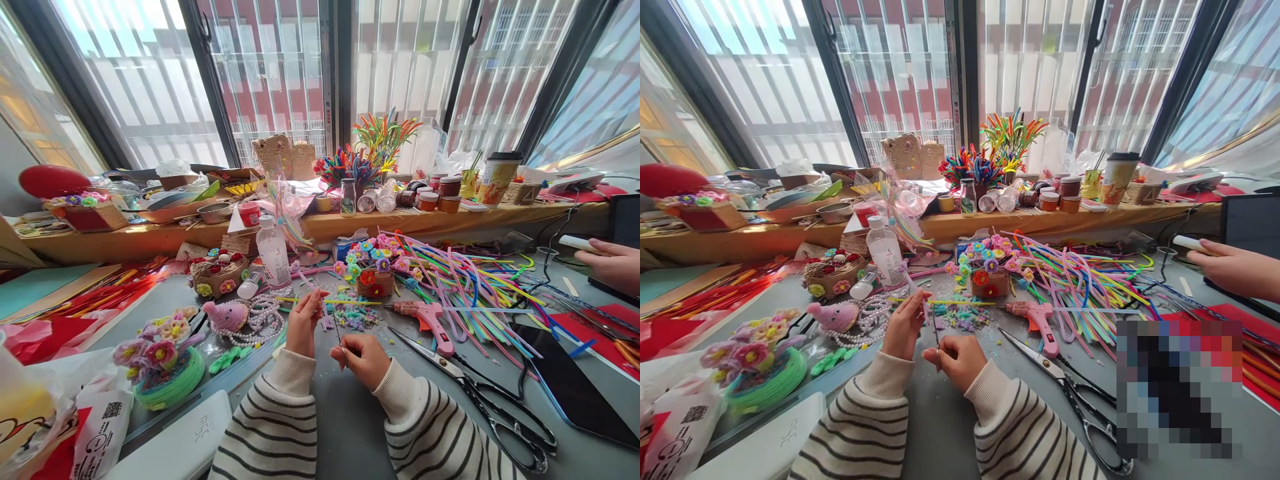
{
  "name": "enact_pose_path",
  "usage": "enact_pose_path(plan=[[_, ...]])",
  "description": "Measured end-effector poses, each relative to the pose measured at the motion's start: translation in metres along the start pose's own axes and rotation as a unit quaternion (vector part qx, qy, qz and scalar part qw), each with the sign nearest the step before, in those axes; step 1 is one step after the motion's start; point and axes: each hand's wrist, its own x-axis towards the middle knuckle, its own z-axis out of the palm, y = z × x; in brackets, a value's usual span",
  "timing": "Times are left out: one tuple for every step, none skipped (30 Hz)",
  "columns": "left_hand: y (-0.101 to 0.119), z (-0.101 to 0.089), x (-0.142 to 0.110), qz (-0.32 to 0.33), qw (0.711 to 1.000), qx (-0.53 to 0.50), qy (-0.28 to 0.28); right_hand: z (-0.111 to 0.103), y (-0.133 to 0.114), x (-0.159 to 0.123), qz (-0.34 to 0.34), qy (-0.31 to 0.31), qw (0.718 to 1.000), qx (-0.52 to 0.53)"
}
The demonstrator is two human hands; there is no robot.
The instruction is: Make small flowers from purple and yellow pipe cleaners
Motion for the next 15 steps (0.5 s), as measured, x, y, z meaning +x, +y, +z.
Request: enact_pose_path(plan=[[-0.0001,0.0000,-0.0001,-0.002,1.000,-0.001,-0.001,0.0000,0.0000,-0.0003,0.001,-0.004,1.000,-0.004],[-0.0003,0.0000,-0.0003,-0.005,1.000,-0.002,-0.005,0.0000,0.0003,-0.0006,0.002,-0.009,1.000,-0.007],[-0.0006,0.0000,-0.0006,-0.008,1.000,-0.002,-0.010,0.0001,0.0006,-0.0008,0.004,-0.014,1.000,-0.011],[-0.0008,0.0001,-0.0008,-0.011,1.000,-0.002,-0.016,0.0004,0.0011,-0.0008,0.004,-0.019,1.000,-0.015],[-0.0012,0.0002,-0.0011,-0.014,1.000,0.000,-0.023,0.0007,0.0016,-0.0008,0.003,-0.024,1.000,-0.017],[-0.0015,0.0004,-0.0013,-0.018,0.999,0.003,-0.031,0.0012,0.0021,-0.0007,0.001,-0.030,0.999,-0.020],[-0.0019,0.0006,-0.0014,-0.021,0.999,0.004,-0.038,0.0017,0.0026,-0.0006,-0.002,-0.034,0.999,-0.024],[-0.0023,0.0008,-0.0015,-0.024,0.999,0.004,-0.044,0.0021,0.0028,-0.0006,-0.004,-0.037,0.999,-0.026],[-0.0027,0.0011,-0.0015,-0.026,0.998,0.003,-0.048,0.0025,0.0029,-0.0006,-0.005,-0.038,0.999,-0.028],[-0.0030,0.0014,-0.0015,-0.027,0.998,0.004,-0.053,0.0027,0.0027,-0.0007,-0.007,-0.037,0.999,-0.027],[-0.0031,0.0017,-0.0015,-0.028,0.998,0.005,-0.057,0.0028,0.0023,-0.0008,-0.009,-0.035,0.999,-0.024],[-0.0030,0.0021,-0.0016,-0.028,0.998,0.007,-0.058,0.0026,0.0017,-0.0010,-0.011,-0.033,0.999,-0.019],[-0.0027,0.0025,-0.0019,-0.027,0.998,0.009,-0.057,0.0023,0.0010,-0.0012,-0.013,-0.030,0.999,-0.013],[-0.0021,0.0030,-0.0023,-0.027,0.998,0.012,-0.055,0.0019,0.0002,-0.0014,-0.013,-0.025,1.000,-0.010],[-0.0013,0.0035,-0.0028,-0.025,0.998,0.013,-0.050,0.0014,-0.0005,-0.0016,-0.014,-0.019,1.000,-0.008]])
